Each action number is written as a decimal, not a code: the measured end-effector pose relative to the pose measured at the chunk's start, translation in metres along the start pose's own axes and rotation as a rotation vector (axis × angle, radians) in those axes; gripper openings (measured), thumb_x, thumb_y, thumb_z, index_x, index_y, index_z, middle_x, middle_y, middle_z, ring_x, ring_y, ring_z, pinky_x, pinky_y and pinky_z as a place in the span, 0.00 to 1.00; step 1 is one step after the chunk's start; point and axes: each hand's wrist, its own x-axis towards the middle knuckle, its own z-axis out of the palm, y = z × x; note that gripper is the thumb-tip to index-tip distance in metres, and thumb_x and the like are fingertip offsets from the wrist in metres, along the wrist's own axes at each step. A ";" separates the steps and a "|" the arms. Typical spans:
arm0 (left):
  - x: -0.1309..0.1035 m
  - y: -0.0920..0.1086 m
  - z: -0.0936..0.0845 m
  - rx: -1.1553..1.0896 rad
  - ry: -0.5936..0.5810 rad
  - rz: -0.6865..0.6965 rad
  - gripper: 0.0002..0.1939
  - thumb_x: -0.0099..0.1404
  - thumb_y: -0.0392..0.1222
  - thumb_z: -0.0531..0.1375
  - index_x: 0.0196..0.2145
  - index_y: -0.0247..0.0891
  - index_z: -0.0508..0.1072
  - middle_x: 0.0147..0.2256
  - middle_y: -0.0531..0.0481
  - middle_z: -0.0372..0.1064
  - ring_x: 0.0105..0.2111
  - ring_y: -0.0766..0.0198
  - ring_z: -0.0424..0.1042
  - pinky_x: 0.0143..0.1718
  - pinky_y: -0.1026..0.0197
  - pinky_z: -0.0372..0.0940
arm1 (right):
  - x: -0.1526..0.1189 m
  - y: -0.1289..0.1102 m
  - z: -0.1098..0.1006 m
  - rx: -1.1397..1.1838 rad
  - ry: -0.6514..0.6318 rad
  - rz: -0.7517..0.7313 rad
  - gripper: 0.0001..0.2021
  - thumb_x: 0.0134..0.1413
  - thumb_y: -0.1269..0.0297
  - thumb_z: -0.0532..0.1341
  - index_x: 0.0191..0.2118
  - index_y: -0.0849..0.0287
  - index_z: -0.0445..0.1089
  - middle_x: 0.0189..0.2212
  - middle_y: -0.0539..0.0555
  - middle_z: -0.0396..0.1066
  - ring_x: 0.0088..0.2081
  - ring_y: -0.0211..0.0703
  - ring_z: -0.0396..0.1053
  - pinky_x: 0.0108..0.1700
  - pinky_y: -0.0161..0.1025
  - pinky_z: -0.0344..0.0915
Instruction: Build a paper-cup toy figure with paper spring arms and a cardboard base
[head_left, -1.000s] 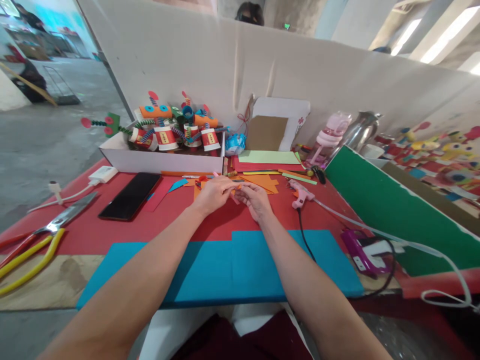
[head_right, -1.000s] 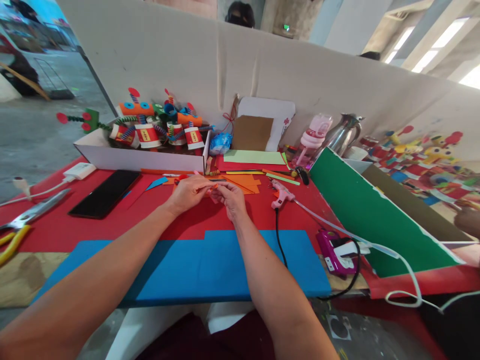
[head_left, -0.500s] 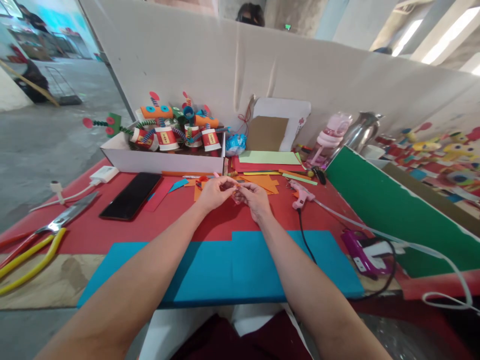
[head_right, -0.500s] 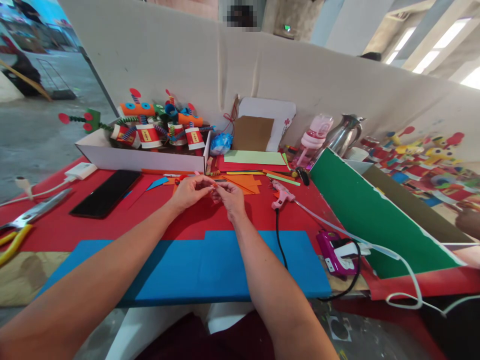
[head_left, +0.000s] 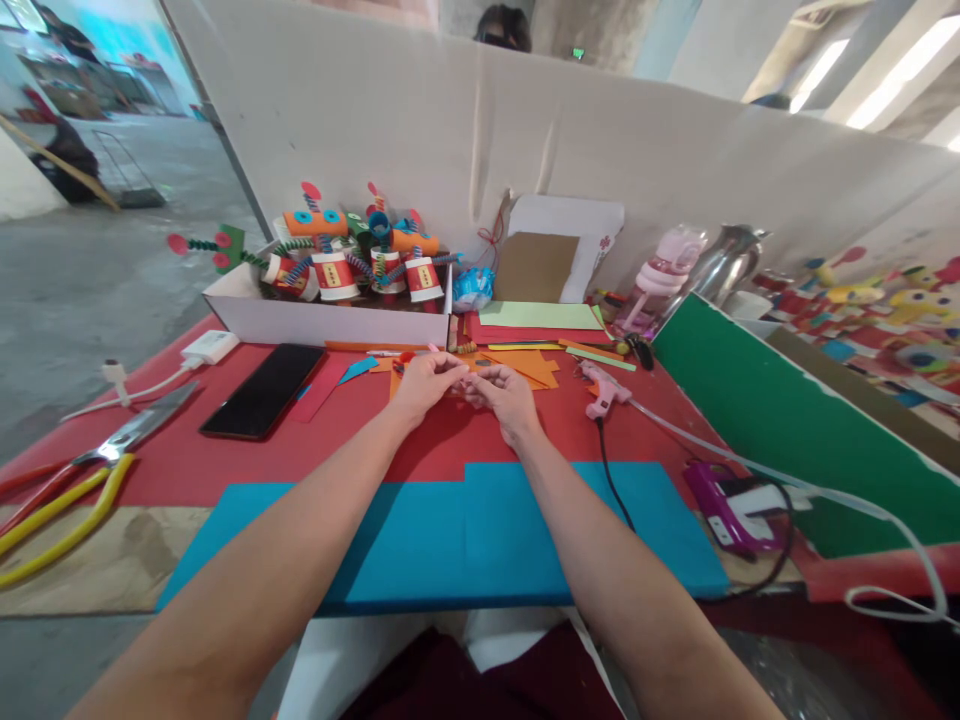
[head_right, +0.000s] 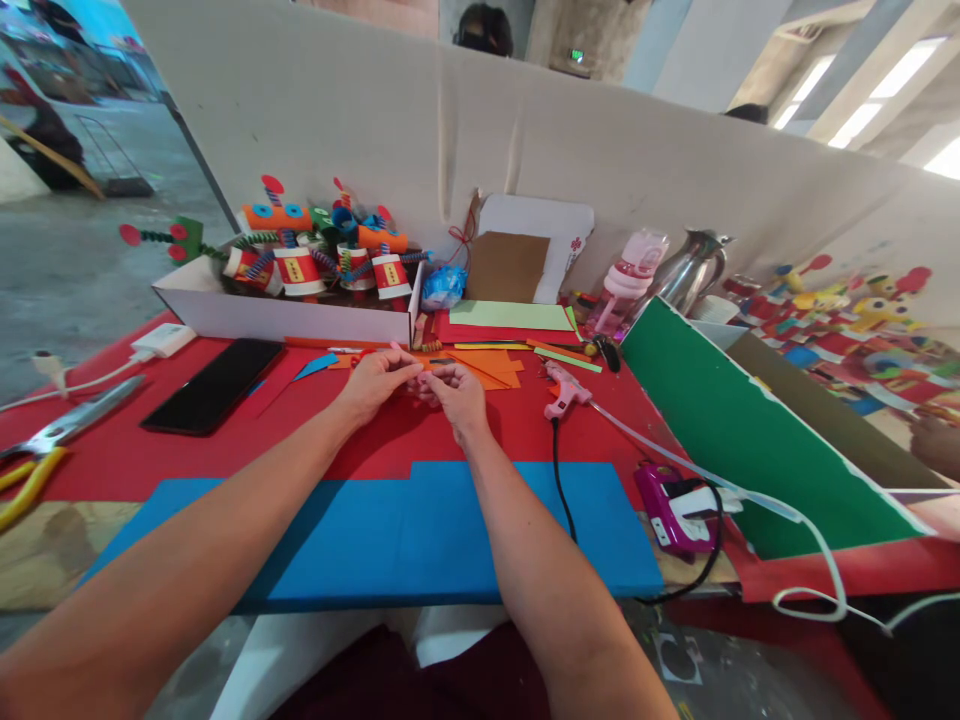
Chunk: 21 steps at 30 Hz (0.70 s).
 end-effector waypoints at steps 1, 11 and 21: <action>0.000 0.000 0.001 -0.006 -0.012 -0.013 0.15 0.49 0.51 0.66 0.27 0.34 0.74 0.23 0.52 0.71 0.23 0.67 0.68 0.29 0.63 0.65 | 0.000 0.000 0.000 0.027 0.022 0.007 0.14 0.36 0.62 0.72 0.27 0.59 0.67 0.19 0.47 0.74 0.21 0.34 0.72 0.25 0.30 0.68; 0.000 -0.005 0.003 0.071 0.034 -0.024 0.09 0.51 0.43 0.64 0.27 0.34 0.76 0.22 0.51 0.72 0.23 0.67 0.68 0.28 0.64 0.65 | 0.001 0.002 -0.002 0.059 0.005 0.022 0.15 0.35 0.62 0.72 0.29 0.59 0.68 0.21 0.47 0.74 0.22 0.34 0.72 0.26 0.30 0.69; 0.000 -0.003 0.005 0.007 -0.049 -0.076 0.07 0.51 0.41 0.64 0.27 0.34 0.77 0.23 0.51 0.73 0.22 0.68 0.69 0.28 0.64 0.66 | 0.001 0.002 -0.003 0.067 0.007 -0.003 0.15 0.35 0.56 0.71 0.27 0.59 0.69 0.23 0.48 0.74 0.24 0.36 0.72 0.27 0.33 0.70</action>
